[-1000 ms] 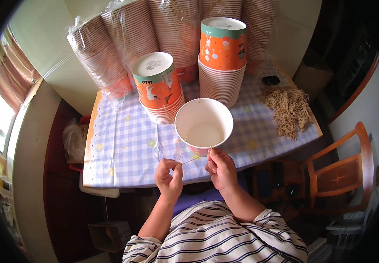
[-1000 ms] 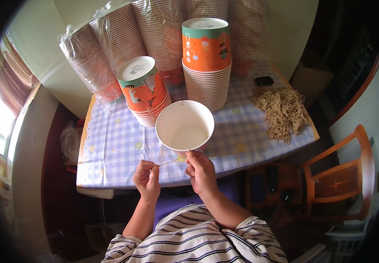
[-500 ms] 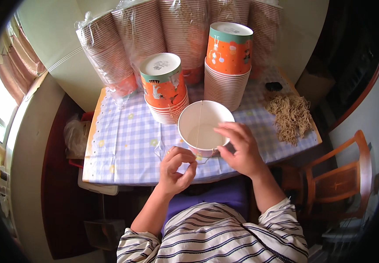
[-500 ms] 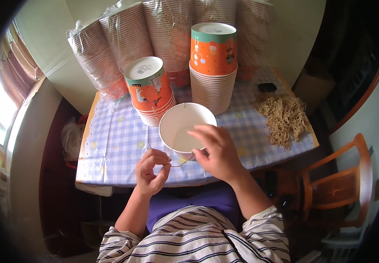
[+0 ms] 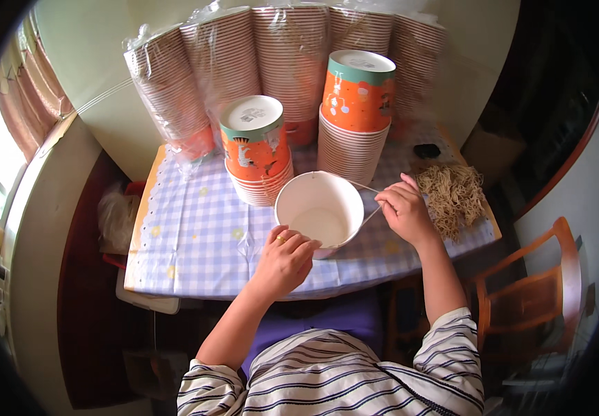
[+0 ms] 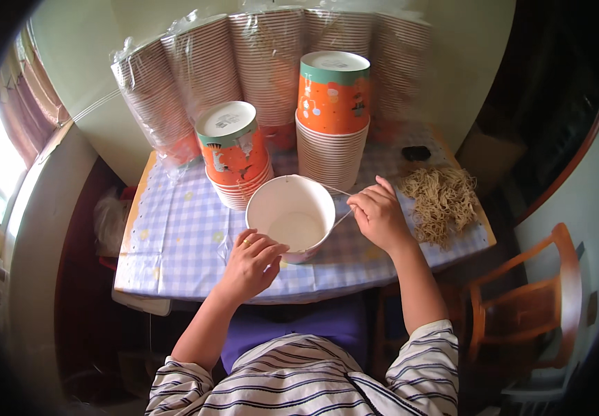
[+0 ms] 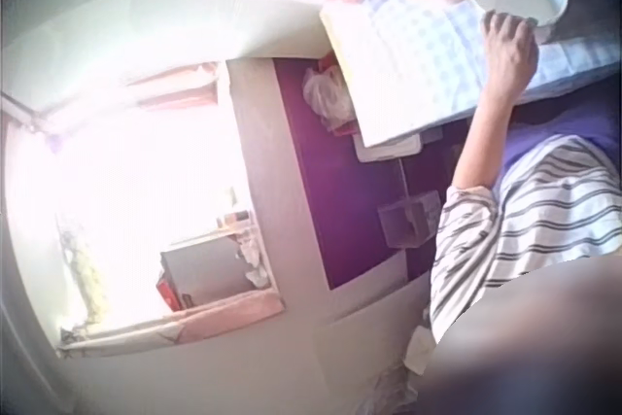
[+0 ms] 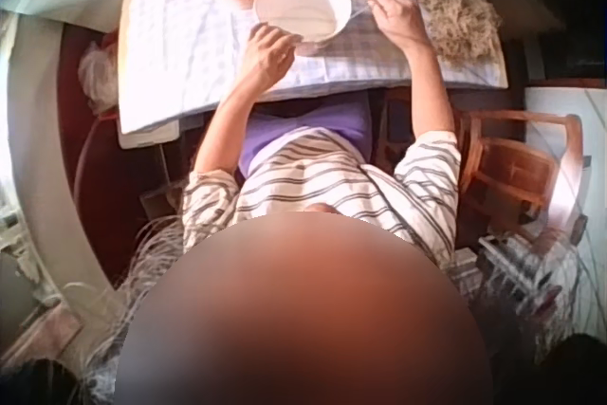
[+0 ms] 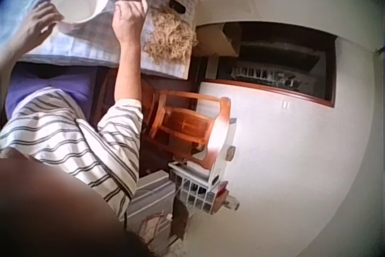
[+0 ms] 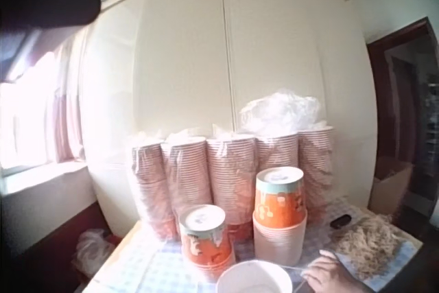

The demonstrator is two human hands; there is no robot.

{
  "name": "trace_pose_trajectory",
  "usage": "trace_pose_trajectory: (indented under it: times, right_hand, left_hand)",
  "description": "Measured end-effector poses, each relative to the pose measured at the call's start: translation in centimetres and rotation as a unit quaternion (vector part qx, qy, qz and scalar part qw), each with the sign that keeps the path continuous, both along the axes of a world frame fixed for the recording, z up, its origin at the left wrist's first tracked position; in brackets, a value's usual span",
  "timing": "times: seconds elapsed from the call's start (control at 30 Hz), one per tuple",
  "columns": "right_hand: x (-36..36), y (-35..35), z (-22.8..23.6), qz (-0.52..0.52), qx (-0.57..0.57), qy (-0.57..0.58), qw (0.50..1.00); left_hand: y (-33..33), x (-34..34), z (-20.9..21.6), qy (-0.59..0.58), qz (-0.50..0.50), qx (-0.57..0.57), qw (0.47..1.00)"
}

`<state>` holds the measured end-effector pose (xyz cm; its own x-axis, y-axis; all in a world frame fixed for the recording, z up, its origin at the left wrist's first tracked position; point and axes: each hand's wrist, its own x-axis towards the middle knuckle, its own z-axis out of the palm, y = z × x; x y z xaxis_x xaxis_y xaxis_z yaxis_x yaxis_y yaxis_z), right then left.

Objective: Organizing and stacking decorated paper cups on a table.

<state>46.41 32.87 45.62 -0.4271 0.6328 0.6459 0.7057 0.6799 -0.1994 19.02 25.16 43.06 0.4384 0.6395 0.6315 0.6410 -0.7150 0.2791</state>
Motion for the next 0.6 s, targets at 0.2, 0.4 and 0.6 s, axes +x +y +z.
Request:
trace_pose_trajectory:
  times: [0.2,0.4,0.6]
  right_hand:
    - [0.1,-1.8,-7.2,-0.015,-0.071,-0.042,0.996]
    - [-4.2,-7.1,-6.6,0.123,-0.062,0.042,0.990]
    - [-5.7,-7.9,-5.3,0.090,-0.023,0.103,0.990]
  left_hand:
    - [-0.1,0.1,-0.1,-0.016,0.019,0.015,1.000]
    - [-0.4,0.0,0.3,-0.014,0.048,0.009,0.999]
    - [-0.7,0.3,0.6,-0.007,0.052,0.006,0.999]
